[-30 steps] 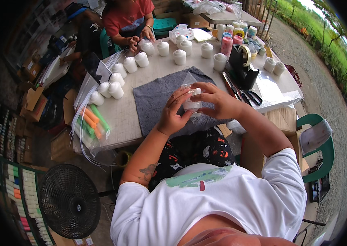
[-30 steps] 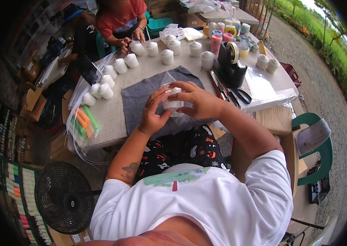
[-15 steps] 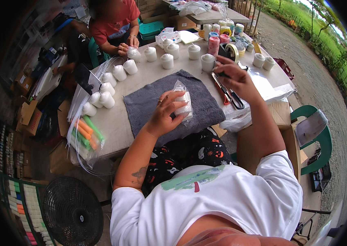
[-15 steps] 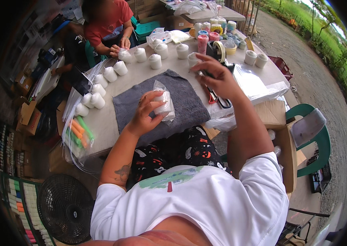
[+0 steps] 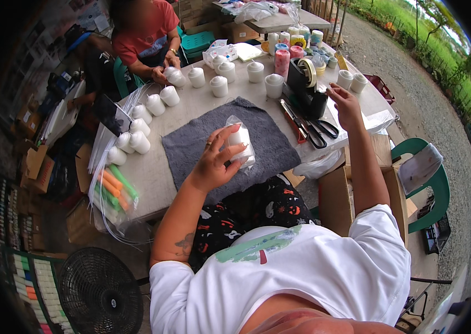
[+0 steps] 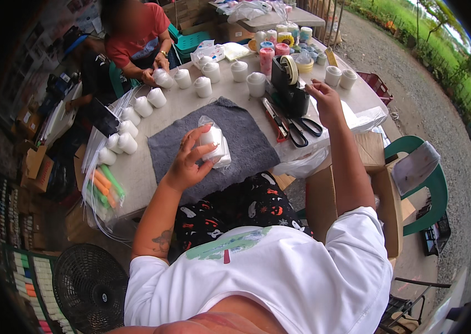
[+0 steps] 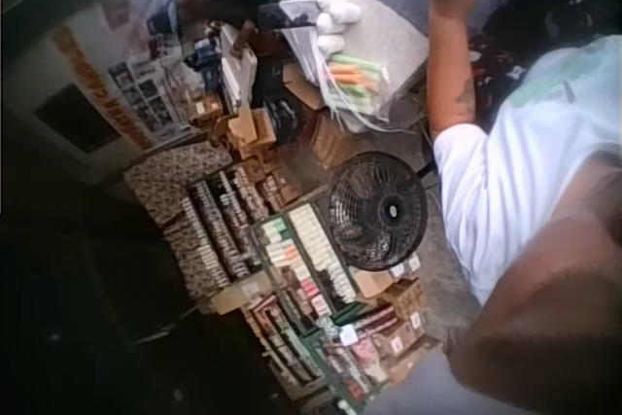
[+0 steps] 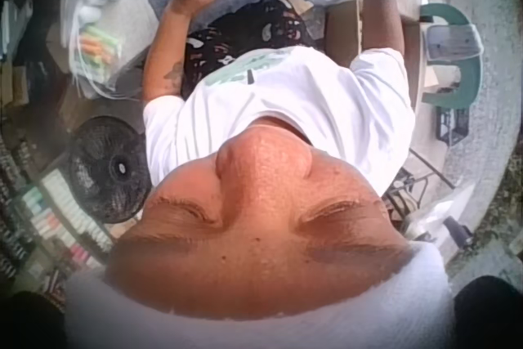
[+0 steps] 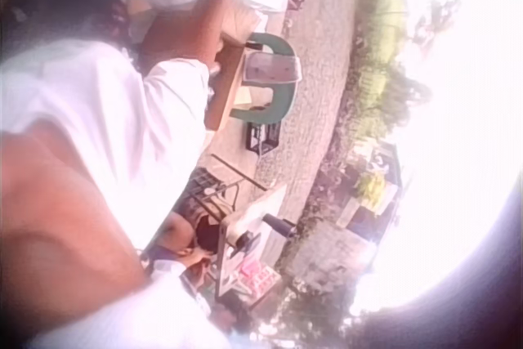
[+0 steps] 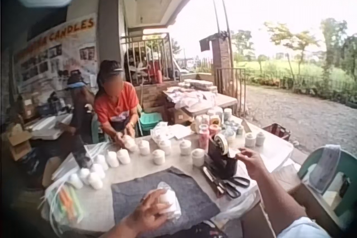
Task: The person wraps small white cylindrical candles individually in clear plastic bags at a work table. They pick up each candle, place it into a bag, and seal the bag before setting it aside. The process is repeated for multiple candles.
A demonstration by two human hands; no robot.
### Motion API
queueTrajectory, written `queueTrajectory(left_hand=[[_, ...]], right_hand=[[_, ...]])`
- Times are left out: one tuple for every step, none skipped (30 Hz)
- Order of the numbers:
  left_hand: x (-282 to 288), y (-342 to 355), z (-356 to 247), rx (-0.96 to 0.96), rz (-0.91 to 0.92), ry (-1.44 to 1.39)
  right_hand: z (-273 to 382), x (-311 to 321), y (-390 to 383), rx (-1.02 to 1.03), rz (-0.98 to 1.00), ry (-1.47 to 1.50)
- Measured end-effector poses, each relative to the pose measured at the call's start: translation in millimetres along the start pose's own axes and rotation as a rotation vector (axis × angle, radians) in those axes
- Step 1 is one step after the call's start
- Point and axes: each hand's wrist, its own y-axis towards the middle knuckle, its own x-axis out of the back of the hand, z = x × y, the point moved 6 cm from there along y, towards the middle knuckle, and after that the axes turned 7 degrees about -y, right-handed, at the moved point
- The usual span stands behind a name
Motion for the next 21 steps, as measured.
queueTrajectory(left_hand=[[-1.1, 2.9, 0.1, -0.010, 0.003, -0.006], [-1.5, 3.4, -1.3, -0.018, 0.007, -0.008], [-0.9, 3.2, -2.0, -0.019, 0.009, -0.010], [-0.4, 3.1, -2.5, -0.020, 0.011, -0.012], [-0.3, 3.0, -2.8, -0.021, 0.016, -0.014], [-1.1, 2.6, -3.8, -0.022, 0.020, -0.019], [0.7, 2.8, -2.2, -0.016, 0.012, -0.010], [1.7, 3.5, -0.8, -0.016, 0.008, 0.001], [-0.5, 2.8, -1.2, -0.014, 0.008, 0.004], [-1.7, 1.8, -1.6, -0.010, 0.009, 0.007], [-1.6, 1.6, -1.3, -0.014, 0.017, 0.008], [-1.3, 2.9, -1.6, -0.012, 0.023, 0.015], [-1.0, 2.7, -1.7, -0.007, 0.029, 0.025], [-1.3, 3.5, -2.6, -0.008, 0.035, 0.028], [-0.7, 3.0, -3.6, -0.004, 0.035, 0.042], [-0.5, 3.4, -3.5, -0.006, 0.032, 0.052], [-0.2, 4.2, -3.6, -0.008, 0.030, 0.062], [0.3, 3.6, -3.8, -0.007, 0.028, 0.065], [0.6, 3.2, -3.9, -0.006, 0.027, 0.067], [0.7, 3.2, -4.0, -0.006, 0.027, 0.069], [2.3, 2.6, -4.0, -0.014, 0.017, 0.069]], right_hand=[[-14.5, 13.2, -3.8, 0.143, -0.055, -0.306], [-33.4, 16.2, -7.9, 0.161, -0.070, -0.313], [-34.3, 16.3, -11.6, 0.207, -0.043, -0.262], [-32.3, 15.1, -15.1, 0.253, -0.016, -0.211], [-38.9, 22.1, -7.4, 0.237, 0.008, -0.197], [-45.3, 28.6, -1.5, 0.219, 0.031, -0.186], [-22.9, 22.0, -8.1, 0.324, -0.016, -0.448], [1.3, 13.7, -17.0, 0.468, -0.144, -0.638], [25.2, -3.5, -29.7, 0.515, -0.159, -0.640], [50.5, -25.0, -43.7, 0.561, -0.172, -0.638], [66.4, -54.3, -56.2, 0.454, 0.032, -0.572], [78.0, -83.0, -66.4, 0.480, 0.250, -0.434], [83.2, -112.4, -75.2, 0.307, 0.477, -0.294], [93.8, -134.8, -84.3, 0.320, 0.640, -0.309], [100.3, -155.0, -89.2, 0.421, 0.712, -0.414], [101.7, -171.2, -92.0, 0.499, 0.794, -0.438], [102.8, -183.2, -91.5, 0.560, 0.806, -0.512], [101.6, -192.0, -91.3, 0.620, 0.821, -0.583], [97.4, -194.9, -88.7, 0.646, 0.810, -0.659], [92.1, -197.6, -86.0, 0.671, 0.797, -0.734], [85.1, -201.7, -82.9, 0.695, 0.784, -0.808]])
